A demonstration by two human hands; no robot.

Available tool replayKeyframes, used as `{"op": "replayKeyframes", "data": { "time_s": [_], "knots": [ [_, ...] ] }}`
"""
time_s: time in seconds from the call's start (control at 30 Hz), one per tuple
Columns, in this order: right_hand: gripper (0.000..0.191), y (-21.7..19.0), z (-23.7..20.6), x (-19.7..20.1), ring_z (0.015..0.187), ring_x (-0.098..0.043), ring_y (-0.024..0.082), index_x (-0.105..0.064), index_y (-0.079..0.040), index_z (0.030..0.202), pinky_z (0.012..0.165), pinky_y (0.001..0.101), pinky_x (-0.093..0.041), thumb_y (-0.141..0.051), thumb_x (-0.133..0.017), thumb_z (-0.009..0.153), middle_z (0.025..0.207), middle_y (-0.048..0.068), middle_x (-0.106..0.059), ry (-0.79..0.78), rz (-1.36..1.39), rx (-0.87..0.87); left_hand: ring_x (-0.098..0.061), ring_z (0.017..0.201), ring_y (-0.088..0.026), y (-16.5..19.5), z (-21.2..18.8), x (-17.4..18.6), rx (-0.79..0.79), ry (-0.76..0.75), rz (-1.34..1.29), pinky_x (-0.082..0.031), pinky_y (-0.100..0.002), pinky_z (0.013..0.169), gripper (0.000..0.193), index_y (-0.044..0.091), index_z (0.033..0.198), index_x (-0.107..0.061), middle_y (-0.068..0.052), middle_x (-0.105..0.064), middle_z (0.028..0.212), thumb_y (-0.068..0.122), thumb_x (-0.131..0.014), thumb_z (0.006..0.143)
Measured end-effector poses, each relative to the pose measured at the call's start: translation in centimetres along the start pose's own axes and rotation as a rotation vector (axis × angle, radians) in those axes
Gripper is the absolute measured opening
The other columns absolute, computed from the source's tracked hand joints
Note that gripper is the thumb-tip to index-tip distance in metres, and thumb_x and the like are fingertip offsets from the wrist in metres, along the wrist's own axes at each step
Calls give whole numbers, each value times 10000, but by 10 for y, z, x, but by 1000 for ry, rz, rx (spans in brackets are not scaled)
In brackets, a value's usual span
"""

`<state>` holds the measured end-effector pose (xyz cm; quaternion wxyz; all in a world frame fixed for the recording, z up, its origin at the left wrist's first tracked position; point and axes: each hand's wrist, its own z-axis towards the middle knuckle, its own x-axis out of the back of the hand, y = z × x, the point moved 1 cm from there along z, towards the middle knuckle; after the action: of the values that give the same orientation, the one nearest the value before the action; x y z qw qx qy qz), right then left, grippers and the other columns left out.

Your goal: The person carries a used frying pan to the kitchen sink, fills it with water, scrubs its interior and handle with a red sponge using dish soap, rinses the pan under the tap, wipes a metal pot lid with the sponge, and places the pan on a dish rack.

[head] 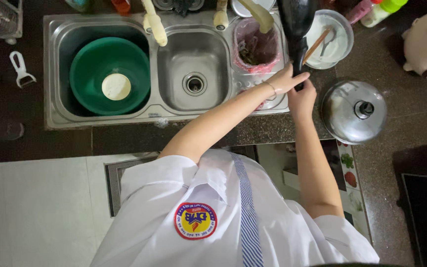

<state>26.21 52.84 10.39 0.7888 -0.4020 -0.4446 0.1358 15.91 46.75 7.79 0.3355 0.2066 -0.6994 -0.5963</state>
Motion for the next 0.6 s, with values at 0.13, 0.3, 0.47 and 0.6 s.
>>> {"op": "replayKeyframes", "data": {
  "time_s": [0.13, 0.3, 0.47, 0.6],
  "knots": [
    [341, 9, -10, -19, 746, -717, 293, -690, 43, 993, 715, 410, -536, -281, -762, 912, 809, 221, -701, -43, -94, -187, -482, 1365, -340, -44, -29, 35, -59, 38, -7, -412, -417, 1106, 721, -46, 1437, -404, -264, -472, 1469, 442, -679, 982],
    [375, 30, -17, -40, 735, -709, 333, -690, 46, 982, 703, 431, -533, -305, -774, 881, 787, 218, -693, -89, -133, -216, -673, 1178, -242, -109, -104, 95, 226, 63, -128, -550, -355, 1042, 487, -3, 1383, -515, -170, -640, 1374, 313, -568, 1016],
    [381, 47, -22, -52, 734, -705, 338, -680, 46, 1000, 700, 430, -531, -313, -754, 895, 781, 218, -685, -146, -117, -255, -712, 1032, -153, -145, -176, 137, 335, 230, -245, -570, -290, 906, 349, 65, 1312, -544, -54, -715, 1218, 283, -562, 1040],
    [377, 56, -25, -53, 711, -696, 333, -683, 50, 958, 702, 429, -528, -315, -754, 900, 764, 215, -679, -118, -137, -270, -717, 1005, -146, -164, -215, 151, 365, 370, -320, -541, -284, 831, 315, 76, 1282, -564, -49, -745, 1170, 294, -534, 1057]
  ]
}}
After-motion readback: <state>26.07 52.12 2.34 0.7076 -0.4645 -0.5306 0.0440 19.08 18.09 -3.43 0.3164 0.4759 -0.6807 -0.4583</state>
